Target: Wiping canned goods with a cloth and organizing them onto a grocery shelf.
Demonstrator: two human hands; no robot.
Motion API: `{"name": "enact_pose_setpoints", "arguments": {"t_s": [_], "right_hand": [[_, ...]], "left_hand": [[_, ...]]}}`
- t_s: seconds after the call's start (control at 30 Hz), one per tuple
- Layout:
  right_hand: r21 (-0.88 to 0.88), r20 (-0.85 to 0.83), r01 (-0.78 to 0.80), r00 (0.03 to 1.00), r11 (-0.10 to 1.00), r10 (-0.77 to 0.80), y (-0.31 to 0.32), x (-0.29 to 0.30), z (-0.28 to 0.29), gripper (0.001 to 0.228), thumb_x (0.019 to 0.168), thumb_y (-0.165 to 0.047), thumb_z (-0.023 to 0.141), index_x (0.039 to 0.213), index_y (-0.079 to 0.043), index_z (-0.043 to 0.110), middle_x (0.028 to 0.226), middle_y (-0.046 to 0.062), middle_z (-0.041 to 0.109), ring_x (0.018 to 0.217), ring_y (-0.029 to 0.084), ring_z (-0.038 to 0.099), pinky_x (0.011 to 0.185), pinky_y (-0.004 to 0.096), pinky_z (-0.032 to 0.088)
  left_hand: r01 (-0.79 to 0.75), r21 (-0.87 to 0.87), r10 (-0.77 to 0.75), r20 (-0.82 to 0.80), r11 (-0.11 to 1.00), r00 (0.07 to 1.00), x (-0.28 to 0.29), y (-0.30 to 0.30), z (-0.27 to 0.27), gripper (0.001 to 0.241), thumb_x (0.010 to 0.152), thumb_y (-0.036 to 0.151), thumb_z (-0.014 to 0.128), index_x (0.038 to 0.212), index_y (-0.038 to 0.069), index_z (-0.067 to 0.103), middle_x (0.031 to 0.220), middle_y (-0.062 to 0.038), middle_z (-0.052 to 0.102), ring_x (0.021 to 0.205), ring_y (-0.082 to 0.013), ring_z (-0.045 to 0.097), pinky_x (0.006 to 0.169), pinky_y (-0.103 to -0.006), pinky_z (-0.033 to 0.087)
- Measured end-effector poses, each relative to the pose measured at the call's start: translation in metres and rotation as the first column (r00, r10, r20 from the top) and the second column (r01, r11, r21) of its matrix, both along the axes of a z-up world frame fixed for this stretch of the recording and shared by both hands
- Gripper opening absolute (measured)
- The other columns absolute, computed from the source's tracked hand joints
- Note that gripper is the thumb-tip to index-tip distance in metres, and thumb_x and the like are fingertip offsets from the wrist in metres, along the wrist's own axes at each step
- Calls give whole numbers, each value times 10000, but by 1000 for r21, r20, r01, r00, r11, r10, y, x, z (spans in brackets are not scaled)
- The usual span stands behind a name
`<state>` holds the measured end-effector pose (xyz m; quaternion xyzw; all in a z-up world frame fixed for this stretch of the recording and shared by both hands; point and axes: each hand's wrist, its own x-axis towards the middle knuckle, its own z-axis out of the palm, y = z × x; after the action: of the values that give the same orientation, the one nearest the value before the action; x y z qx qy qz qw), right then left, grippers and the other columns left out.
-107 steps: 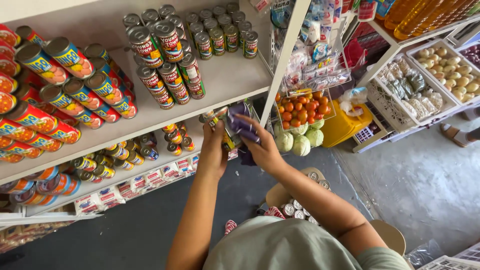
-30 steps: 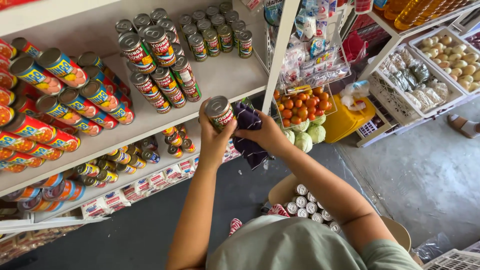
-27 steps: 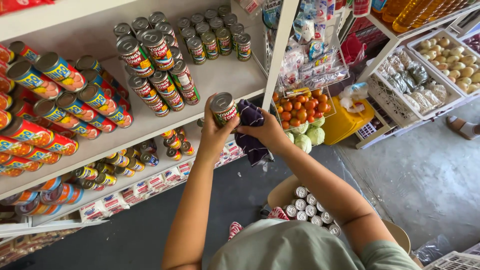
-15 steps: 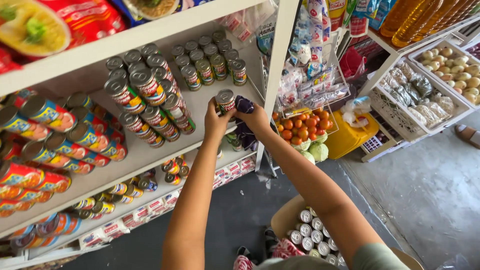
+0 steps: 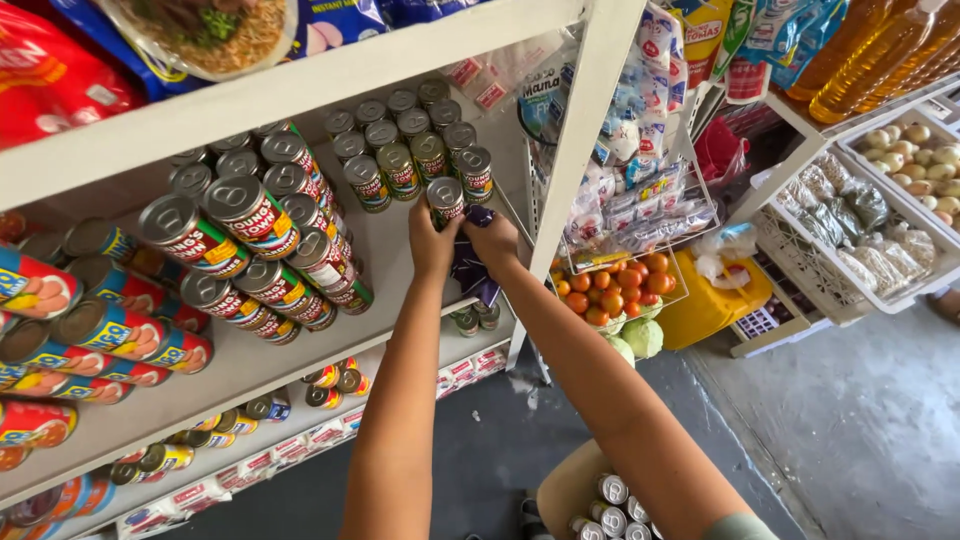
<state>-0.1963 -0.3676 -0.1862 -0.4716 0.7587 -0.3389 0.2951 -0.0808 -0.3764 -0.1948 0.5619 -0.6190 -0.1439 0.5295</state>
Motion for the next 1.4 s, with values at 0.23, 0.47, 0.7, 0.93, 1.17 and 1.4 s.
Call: {"name": "enact_pose_setpoints", "arguments": {"t_s": [0.23,0.47,0.7,0.93,1.17,1.4], "right_hand": [[61,12,21,1000,998,-21,-39,-5,-27,494,735,-601,727,954,-160,765,878,62,770,963,285,746,833,414,605],[75,32,35,999,997,-38,-44,-2,-21,501,725,-587,740,972,-151,760,888,73,767,972,292,745,836,404,600],[61,37,44,998,997,-46,-38,-1,-21,550,743,-586,741,1006,-103,731,939,108,759,1022,328,729,883,426,586],[15,83,-7,997,1000,6,12,4,7,532,813,-533,764,1134,-126,648,1070,120,749,1118,324,698,968,450,568],[-480,132,-248,928,842,348,214,-71,72,435,892,-302,806,1228,-110,605,986,203,728,1020,395,701,852,495,562],[1,44,154,987,988,-154,353,-199,-108,438,855,-394,827,1088,-92,613,940,181,702,927,353,676,806,464,510]], "left_hand": [[-171,47,173,-25,984,985,-2,-67,-67,924,687,336,961,1395,16,461,1267,-203,552,1222,-388,573,1071,-467,498],[-138,6,138,-37,990,990,-5,-72,-58,817,733,349,935,1333,28,483,1235,-206,557,1213,-404,563,1078,-464,472],[-130,33,131,-29,991,991,-2,-86,-77,824,758,369,923,1357,26,472,1288,-215,555,1270,-395,545,1110,-458,461],[-175,-80,157,-193,981,969,-11,14,0,655,892,145,783,1414,-49,439,1319,-295,509,1200,-471,590,1017,-532,531],[127,-126,-134,-54,984,989,-28,267,7,165,958,56,601,1028,32,453,885,-81,430,798,-300,488,781,-396,435],[544,729,-855,110,417,508,-77,420,-226,652,755,29,801,1325,74,487,1215,-180,582,1087,-399,652,906,-486,575]]}}
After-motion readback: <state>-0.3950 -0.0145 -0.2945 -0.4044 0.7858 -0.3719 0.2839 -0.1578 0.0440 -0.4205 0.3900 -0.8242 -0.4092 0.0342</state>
